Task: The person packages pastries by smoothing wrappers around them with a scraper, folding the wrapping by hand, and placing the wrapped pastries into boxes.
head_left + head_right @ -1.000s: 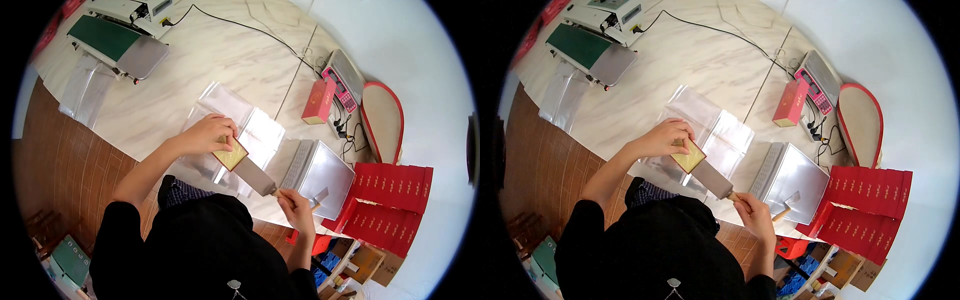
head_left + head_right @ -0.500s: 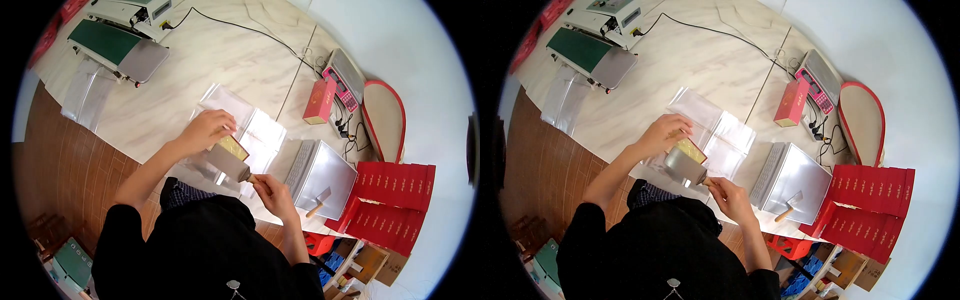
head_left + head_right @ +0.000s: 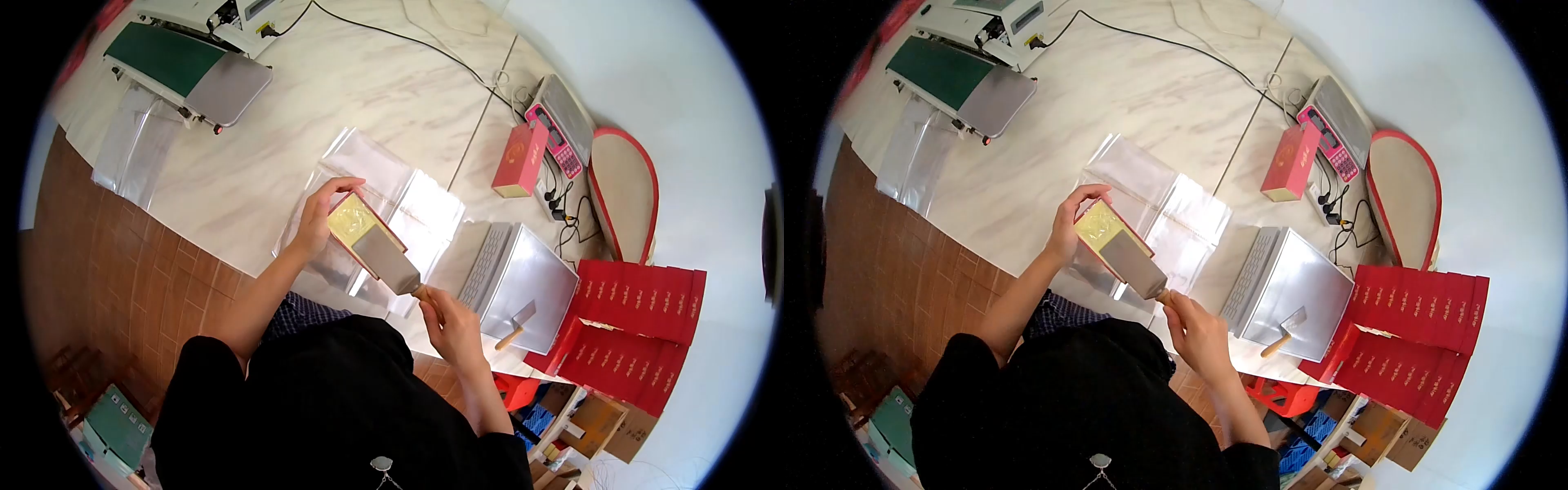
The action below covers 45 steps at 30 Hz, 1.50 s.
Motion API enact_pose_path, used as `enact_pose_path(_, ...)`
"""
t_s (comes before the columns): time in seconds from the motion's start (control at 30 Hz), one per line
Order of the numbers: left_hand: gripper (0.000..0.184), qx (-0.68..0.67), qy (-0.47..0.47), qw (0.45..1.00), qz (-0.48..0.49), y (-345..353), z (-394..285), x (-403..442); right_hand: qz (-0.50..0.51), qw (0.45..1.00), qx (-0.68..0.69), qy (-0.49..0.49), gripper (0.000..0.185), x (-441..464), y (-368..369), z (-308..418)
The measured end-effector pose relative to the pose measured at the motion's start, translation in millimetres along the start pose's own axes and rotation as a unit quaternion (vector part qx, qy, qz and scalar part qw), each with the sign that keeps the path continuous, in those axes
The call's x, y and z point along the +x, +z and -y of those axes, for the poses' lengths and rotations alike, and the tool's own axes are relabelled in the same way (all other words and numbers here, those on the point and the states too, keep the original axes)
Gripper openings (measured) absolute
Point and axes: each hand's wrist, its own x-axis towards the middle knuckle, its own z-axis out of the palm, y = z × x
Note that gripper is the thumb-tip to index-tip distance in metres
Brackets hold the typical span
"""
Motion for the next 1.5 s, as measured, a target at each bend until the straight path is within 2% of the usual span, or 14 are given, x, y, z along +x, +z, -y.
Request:
enact_pose_path(0.33, 0.077, 0.021, 0.036, 0.999, -0.013, -1.0, 4.6, 10.7, -0.005, 0.999, -0.028, 0.030, 0.018, -34.6, -11.5, -4.4)
enact_pose_path(0.4, 0.079, 0.008, 0.035, 0.999, 0.015, -2.2, 6.1, 14.8, -0.001, 0.999, -0.039, 0.029, 0.018, -39.3, -18.6, -4.4)
enact_pose_path(0.43, 0.079, 0.007, 0.038, 0.999, 0.011, -2.9, 6.1, 16.3, 0.003, 0.998, -0.004, 0.056, 0.018, -41.3, -22.5, -5.0)
enact_pose_path(0.53, 0.087, -0.032, -0.004, 0.999, 0.025, -6.7, 8.0, 15.4, 0.010, 0.996, 0.050, 0.078, 0.018, -37.8, -24.3, -3.8)
enact_pose_path(0.6, 0.096, -0.109, -0.041, 0.993, 0.019, -5.5, 17.0, 13.6, 0.006, 0.994, 0.068, 0.082, 0.019, -32.0, -17.3, -1.5)
enact_pose_path(0.67, 0.097, -0.137, -0.050, 0.989, 0.016, -2.5, 26.6, 10.3, -0.051, 0.996, 0.072, 0.004, 0.021, -10.7, 4.2, 4.4)
enact_pose_path(0.7, 0.097, -0.162, -0.059, 0.985, 0.010, -2.8, 30.1, 9.5, -0.033, 0.997, 0.062, 0.030, 0.022, -3.3, 10.4, 12.7)
enact_pose_path(0.8, 0.099, -0.142, -0.070, 0.987, 0.018, -5.5, 33.7, 9.2, -0.038, 0.996, 0.067, 0.036, 0.021, 14.1, 35.7, 24.6)
enact_pose_path(0.87, 0.097, -0.131, -0.066, 0.989, 0.002, -3.5, 33.5, 9.5, -0.062, 0.997, -0.025, -0.024, 0.019, 21.1, 45.2, 28.3)
enact_pose_path(0.9, 0.096, -0.121, -0.061, 0.991, -0.009, -3.1, 34.3, 9.3, -0.057, 0.998, -0.026, -0.026, 0.019, 24.2, 46.1, 28.8)
enact_pose_path(1.07, 0.099, -0.055, -0.035, 0.998, -0.002, -3.6, 36.3, 12.6, -0.040, 0.978, -0.198, -0.047, 0.018, 34.6, 50.6, 31.8)
enact_pose_path(1.17, 0.099, -0.110, -0.072, 0.991, -0.006, -3.8, 35.1, 12.9, -0.016, 0.977, -0.210, -0.029, 0.019, 34.4, 48.3, 32.9)
enact_pose_path(1.27, 0.099, -0.107, -0.045, 0.993, -0.004, -3.3, 42.3, 13.5, 0.013, 0.978, -0.206, 0.009, 0.015, 25.5, 44.3, 35.5)
enact_pose_path(1.5, 0.093, -0.139, -0.052, 0.988, -0.038, 2.2, 39.7, 13.1, 0.001, 0.975, -0.223, 0.008, 0.016, 32.8, 44.7, 36.7)
